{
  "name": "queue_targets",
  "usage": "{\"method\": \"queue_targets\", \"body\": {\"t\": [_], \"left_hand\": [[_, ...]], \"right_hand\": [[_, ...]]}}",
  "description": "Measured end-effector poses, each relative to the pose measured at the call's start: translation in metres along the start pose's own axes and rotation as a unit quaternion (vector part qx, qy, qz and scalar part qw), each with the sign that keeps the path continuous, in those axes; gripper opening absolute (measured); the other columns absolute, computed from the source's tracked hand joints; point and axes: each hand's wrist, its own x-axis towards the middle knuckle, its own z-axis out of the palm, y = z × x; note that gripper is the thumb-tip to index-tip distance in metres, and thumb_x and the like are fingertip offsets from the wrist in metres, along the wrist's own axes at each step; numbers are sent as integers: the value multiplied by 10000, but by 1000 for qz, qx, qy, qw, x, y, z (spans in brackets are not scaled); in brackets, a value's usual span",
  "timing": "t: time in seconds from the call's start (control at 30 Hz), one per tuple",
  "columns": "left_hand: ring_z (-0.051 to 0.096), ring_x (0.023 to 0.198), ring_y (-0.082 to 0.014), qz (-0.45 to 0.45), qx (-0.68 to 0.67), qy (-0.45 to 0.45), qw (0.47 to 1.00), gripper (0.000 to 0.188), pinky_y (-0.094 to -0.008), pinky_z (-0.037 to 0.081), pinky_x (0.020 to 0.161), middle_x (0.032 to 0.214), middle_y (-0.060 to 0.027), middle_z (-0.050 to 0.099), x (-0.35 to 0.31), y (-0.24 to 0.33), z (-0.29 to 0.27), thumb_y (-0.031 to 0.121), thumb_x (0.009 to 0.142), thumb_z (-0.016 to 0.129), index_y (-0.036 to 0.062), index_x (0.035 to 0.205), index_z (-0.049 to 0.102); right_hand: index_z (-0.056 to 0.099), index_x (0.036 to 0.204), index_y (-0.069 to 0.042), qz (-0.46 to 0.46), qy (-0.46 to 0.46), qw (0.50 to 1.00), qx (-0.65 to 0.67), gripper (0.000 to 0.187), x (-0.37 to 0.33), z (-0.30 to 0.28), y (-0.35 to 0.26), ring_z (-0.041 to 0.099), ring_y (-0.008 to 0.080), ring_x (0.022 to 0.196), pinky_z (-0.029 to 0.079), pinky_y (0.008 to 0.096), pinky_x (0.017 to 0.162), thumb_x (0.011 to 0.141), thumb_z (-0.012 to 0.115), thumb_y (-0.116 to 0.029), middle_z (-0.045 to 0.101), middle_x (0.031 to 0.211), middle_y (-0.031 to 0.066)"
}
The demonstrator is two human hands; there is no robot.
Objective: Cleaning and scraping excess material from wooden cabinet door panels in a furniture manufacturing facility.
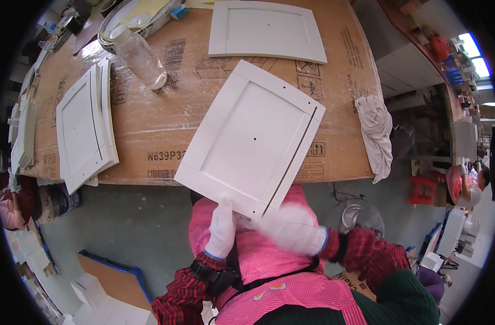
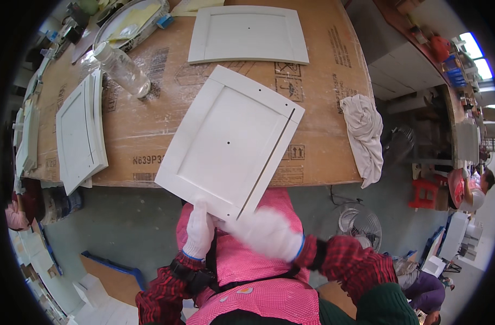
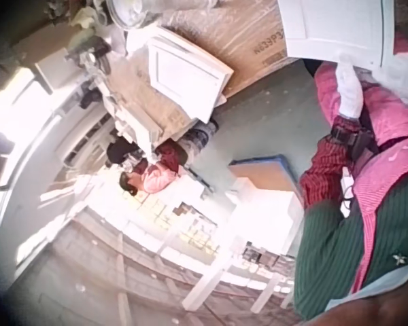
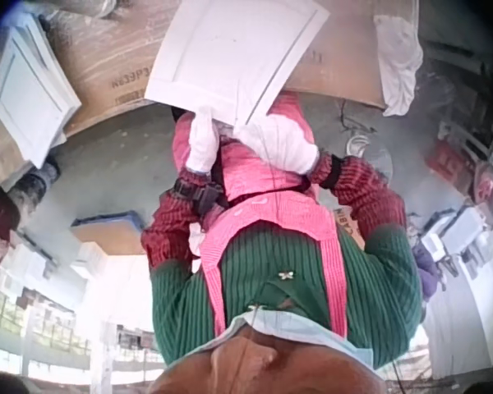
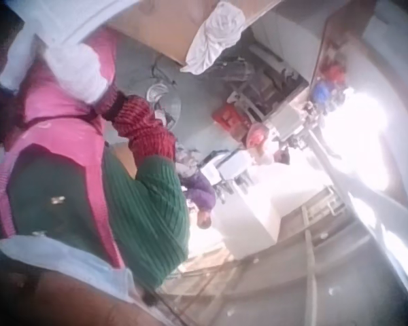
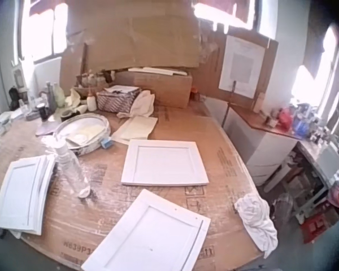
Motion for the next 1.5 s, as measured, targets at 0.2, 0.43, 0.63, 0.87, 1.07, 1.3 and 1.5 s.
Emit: {"method": "queue_targets", "body": {"t": [0.2, 0.43, 0.63, 0.87, 1.07, 1.3, 1.5], "left_hand": [[745, 876, -257, -16, -31, -12, 999, 390, -358, 631, 690, 1081, -166, 718, 15, 8, -8, 275, 1067, 581, -64, 1257, 594], [716, 940, -209, 55, -65, 61, 995, 334, -343, 590, 826, 1072, -98, 710, -13, 39, -11, 92, 965, 700, -39, 1256, 600], [721, 1049, -309, 288, 438, 160, 836, 372, -396, 573, 900, 1188, -227, 721, -107, 149, -16, -19, 885, 702, -57, 1254, 681], [695, 1114, -350, 435, 777, 28, 453, 409, -536, 487, 1044, 1196, -183, 714, -108, 131, -12, 167, 735, 665, 48, 1121, 728], [711, 1015, -399, 472, 659, 81, 580, 239, -513, 549, 973, 1144, -238, 734, -114, 126, -19, 70, 855, 685, -12, 1079, 708], [583, 1281, -325, 378, 72, 418, 823, 582, -452, 474, 1099, 1491, -184, 529, -149, 117, -73, 338, 1083, 520, -50, 1508, 431], [552, 1334, -299, 359, -184, 336, 851, 524, -458, 422, 1170, 1468, -151, 560, -85, 196, -171, 309, 1093, 559, -9, 1497, 460]], "right_hand": [[724, 1202, -184, 6, 68, 997, 43, 357, 13, -49, 6, 683, 234, 699, 564, 380, 619, 866, 614, -129, 644, 806, 51], [771, 1124, -51, 167, 288, 923, 192, 237, 55, -79, 41, 661, 231, 768, 521, 335, 691, 888, 742, -57, 672, 872, 102], [754, 1140, -6, 229, 444, 837, 223, 205, 39, -98, 47, 621, 126, 784, 491, 276, 704, 944, 693, -1, 669, 880, 50], [713, 1239, 48, 347, 504, 701, 367, 280, 12, -69, 95, 587, 75, 890, 485, 240, 793, 1036, 654, -135, 691, 1005, -3], [729, 1237, 21, 348, 474, 758, 284, 318, 1, -47, 112, 541, 29, 764, 440, 218, 671, 1039, 663, -218, 666, 894, -20], [734, 1180, 25, 312, 467, 787, 253, 215, -5, -34, 123, 544, 64, 787, 462, 252, 712, 1028, 653, -105, 645, 870, -21], [750, 1130, 5, 304, 431, 828, 188, 194, 5, -35, 107, 513, 115, 707, 438, 287, 646, 944, 711, -31, 567, 798, 29]]}}
